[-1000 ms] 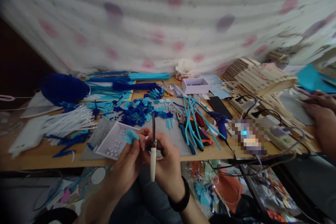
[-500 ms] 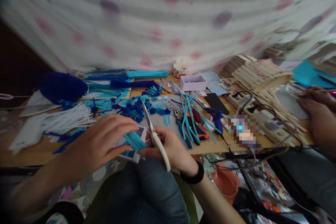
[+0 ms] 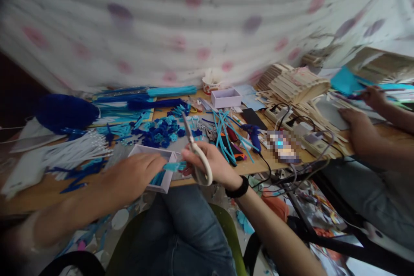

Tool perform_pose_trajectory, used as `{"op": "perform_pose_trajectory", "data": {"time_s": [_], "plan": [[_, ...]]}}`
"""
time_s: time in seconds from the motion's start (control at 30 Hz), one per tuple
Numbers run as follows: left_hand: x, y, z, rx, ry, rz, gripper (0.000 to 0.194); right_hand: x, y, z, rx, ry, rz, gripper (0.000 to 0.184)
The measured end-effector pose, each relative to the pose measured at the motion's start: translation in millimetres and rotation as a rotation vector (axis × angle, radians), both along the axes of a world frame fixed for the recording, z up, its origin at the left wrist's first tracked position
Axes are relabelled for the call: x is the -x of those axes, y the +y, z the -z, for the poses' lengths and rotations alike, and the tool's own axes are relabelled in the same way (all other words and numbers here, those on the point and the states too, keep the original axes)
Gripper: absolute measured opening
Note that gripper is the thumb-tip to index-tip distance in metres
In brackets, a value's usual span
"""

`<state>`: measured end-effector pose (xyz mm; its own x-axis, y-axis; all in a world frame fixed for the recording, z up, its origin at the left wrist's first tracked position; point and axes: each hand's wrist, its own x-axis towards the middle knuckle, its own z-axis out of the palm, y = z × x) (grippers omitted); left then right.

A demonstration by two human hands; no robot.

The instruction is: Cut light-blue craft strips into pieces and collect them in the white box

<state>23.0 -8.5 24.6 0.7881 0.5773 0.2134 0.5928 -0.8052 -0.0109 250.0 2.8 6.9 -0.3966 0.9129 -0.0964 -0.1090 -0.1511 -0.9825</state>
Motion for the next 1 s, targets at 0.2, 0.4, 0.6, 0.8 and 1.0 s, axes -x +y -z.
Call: {"op": "perform_pose_trajectory", "data": {"time_s": [0.2,0.4,0.6,0.8,1.0], "plan": [[-9,4,17.3,-0.251,-0.212,-0.19,0.033,-18,-23,27.6,-0.218,-0.023,0.089,0.057],[-15,13,17.4,-0.554,-0.281,-0.207,0.023,-11,-56,31.2,-0.318,-0.302,0.046,0.056],[-18,11,13.1,-0.609,-0.195,-0.155,0.021,5,-50,15.0,-0.338,-0.429,0.011,0.066],[-21,9,24.6,-0.599,-0.178,-0.123,0.024,10,-41,9.7,-0.328,-0.421,-0.007,0.06],[-22,8,28.8,-0.556,-0.16,-0.115,0.026,10,-42,8.2,-0.327,-0.406,0.001,0.056]]}}
